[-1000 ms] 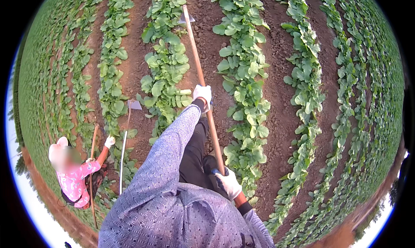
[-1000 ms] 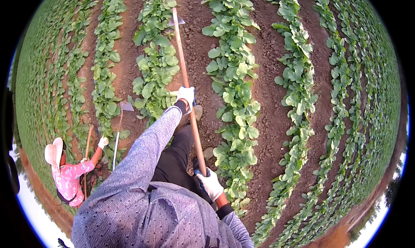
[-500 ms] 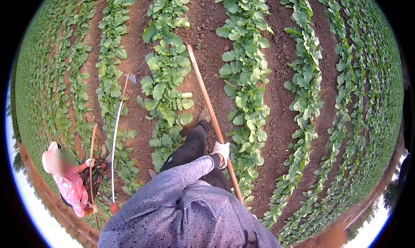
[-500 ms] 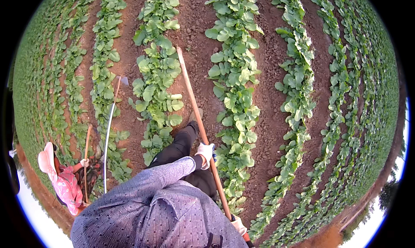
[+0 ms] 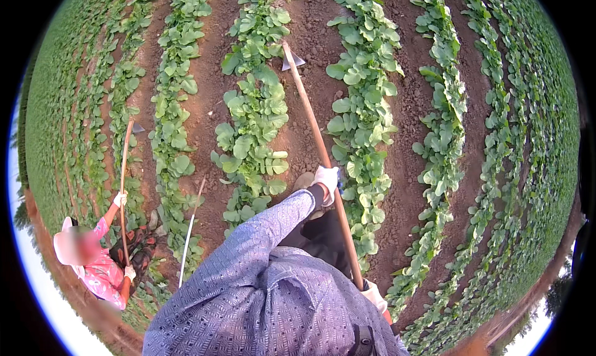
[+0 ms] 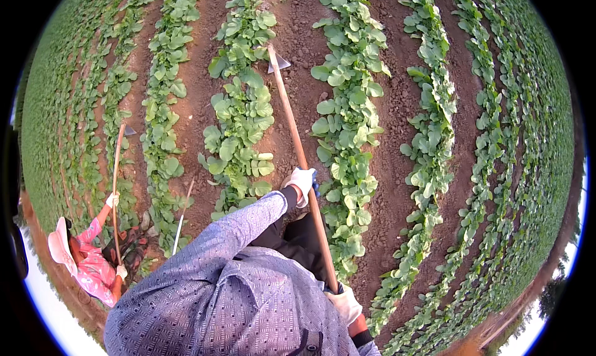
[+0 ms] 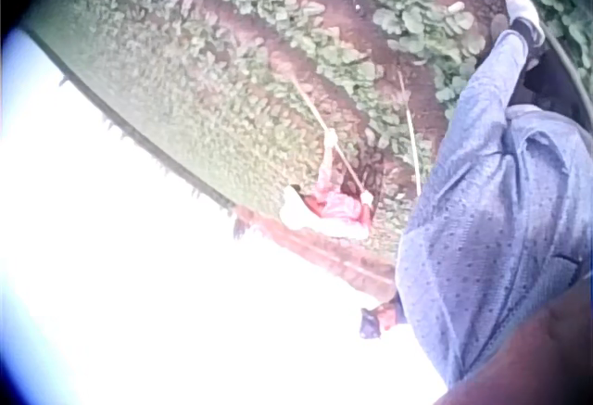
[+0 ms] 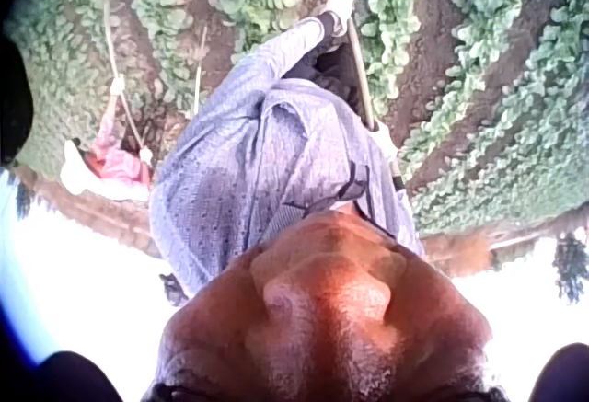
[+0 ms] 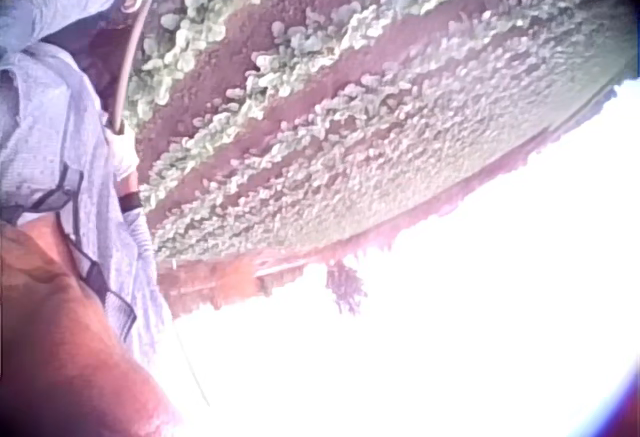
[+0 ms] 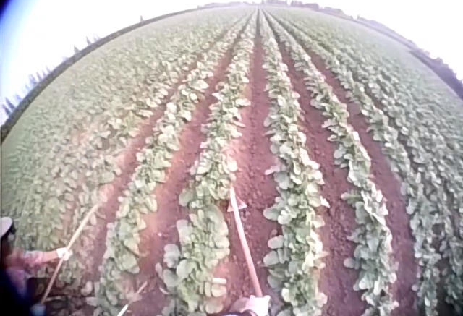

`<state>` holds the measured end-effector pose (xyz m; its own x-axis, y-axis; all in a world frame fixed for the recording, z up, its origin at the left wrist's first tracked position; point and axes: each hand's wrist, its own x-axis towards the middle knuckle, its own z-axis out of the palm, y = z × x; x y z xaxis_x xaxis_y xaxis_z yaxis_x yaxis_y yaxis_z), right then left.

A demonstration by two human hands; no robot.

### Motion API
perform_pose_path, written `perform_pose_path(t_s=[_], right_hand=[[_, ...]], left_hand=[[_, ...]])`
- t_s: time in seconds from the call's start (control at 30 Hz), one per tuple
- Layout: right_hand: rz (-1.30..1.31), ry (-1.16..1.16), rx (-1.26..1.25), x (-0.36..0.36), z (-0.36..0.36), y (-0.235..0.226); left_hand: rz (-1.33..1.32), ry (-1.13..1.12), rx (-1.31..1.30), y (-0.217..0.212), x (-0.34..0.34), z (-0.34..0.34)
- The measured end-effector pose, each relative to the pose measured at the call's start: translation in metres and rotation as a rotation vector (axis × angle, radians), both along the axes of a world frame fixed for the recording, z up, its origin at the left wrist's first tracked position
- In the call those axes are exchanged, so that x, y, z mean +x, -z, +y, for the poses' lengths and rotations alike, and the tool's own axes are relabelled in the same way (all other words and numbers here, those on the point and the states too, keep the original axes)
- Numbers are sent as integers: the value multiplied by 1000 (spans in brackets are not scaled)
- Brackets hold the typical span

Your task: The person puts on gloves and uses a hoe to weed between rows of leafy green plants in a field. They walk along the rows, repeatedly striking the soil to remove weeds.

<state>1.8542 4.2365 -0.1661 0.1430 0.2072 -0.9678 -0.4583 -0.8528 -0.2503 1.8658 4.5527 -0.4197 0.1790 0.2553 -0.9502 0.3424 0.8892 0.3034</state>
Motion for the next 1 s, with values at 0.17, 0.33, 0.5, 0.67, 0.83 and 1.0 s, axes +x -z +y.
perform_pose_path(t_s=[0.17, 0.33, 0.5, 0.67, 0.83, 1.0], right_hand=[[-158, -267, -203, 49, 52, -76], [-257, -431, -100, 76, 43, -85], [-295, -874, -308, 85, -7, -24], [-514, -648, -158, 91, 75, -37], [-538, -458, 23, 140, 162, -16], [-575, -354, 19, 180, 255, -1]], left_hand=[[-81, -95, -244, 33, -23, -36], [-100, -326, -363, -4, 7, 13], [98, -264, -307, 5, 38, 23], [137, -80, -215, 14, 76, 77], [84, -57, -127, 20, 156, 178], [21, -64, -53, 6, 238, 279]])
